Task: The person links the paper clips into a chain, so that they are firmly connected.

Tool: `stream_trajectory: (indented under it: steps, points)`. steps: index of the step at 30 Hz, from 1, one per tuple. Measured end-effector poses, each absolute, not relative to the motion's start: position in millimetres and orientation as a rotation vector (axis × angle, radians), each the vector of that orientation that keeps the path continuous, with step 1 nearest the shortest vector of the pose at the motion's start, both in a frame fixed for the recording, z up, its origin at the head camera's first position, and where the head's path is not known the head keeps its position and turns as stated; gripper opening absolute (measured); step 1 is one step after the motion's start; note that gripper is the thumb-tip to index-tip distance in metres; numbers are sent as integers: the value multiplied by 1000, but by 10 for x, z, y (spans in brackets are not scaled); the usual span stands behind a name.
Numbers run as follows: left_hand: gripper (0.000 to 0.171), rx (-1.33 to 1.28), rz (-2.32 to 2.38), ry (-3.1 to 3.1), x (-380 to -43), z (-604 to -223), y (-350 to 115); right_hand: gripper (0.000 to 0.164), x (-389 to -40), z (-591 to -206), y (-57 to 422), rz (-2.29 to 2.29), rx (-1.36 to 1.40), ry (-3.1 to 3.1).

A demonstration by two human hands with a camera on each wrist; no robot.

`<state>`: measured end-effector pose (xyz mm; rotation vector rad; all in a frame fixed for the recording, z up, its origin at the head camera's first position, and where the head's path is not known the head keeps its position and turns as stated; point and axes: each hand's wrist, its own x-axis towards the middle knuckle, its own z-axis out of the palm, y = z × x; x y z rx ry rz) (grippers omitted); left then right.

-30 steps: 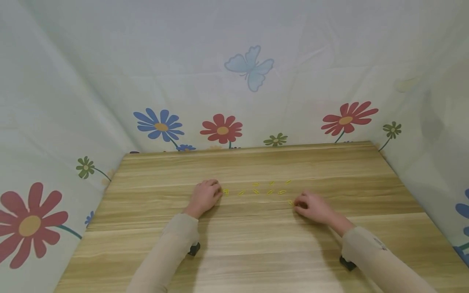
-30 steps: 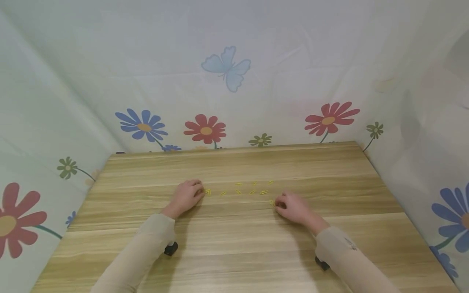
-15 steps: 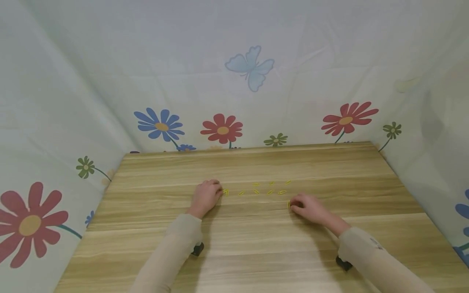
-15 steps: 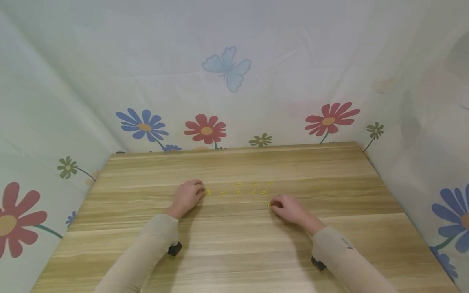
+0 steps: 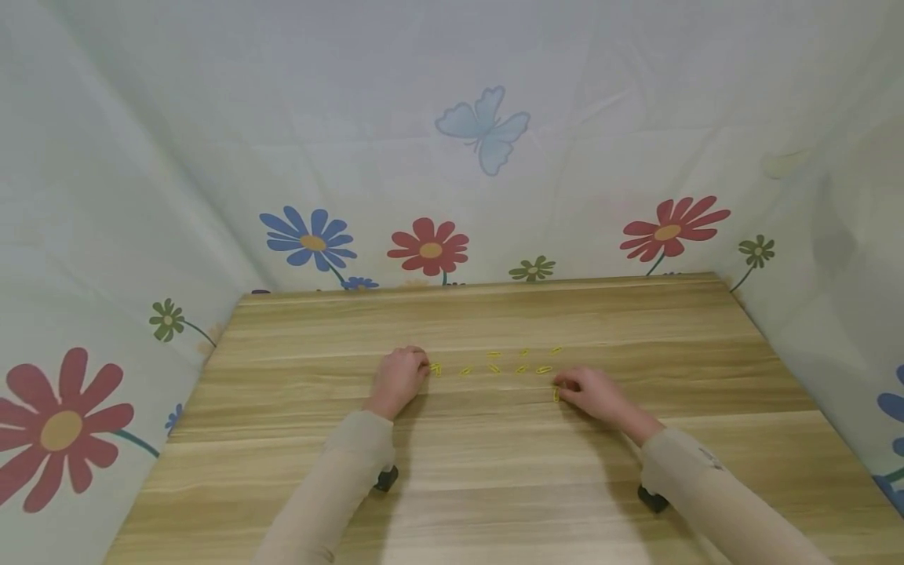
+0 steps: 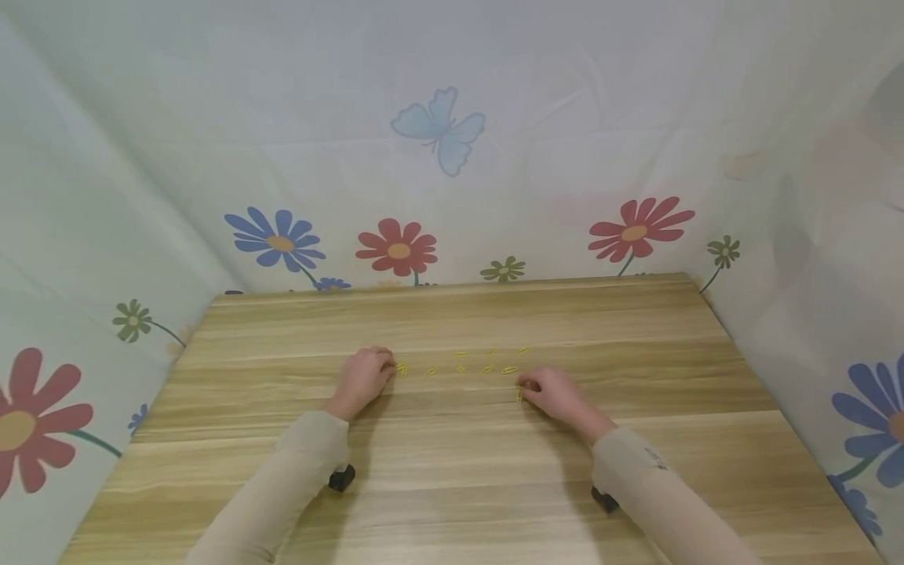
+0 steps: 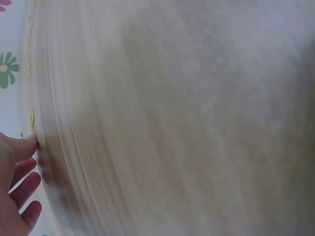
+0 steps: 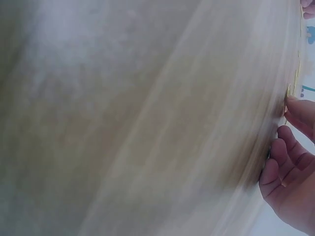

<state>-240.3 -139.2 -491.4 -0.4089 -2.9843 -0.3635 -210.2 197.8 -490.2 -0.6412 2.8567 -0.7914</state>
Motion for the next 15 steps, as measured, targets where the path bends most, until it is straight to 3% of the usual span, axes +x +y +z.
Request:
stream_trajectory:
  steps: [15]
  points:
    - [5,-335,-425,-2997,-2409,-4929,-1382,12,-2093,-4943,1960,-788,-659,2922]
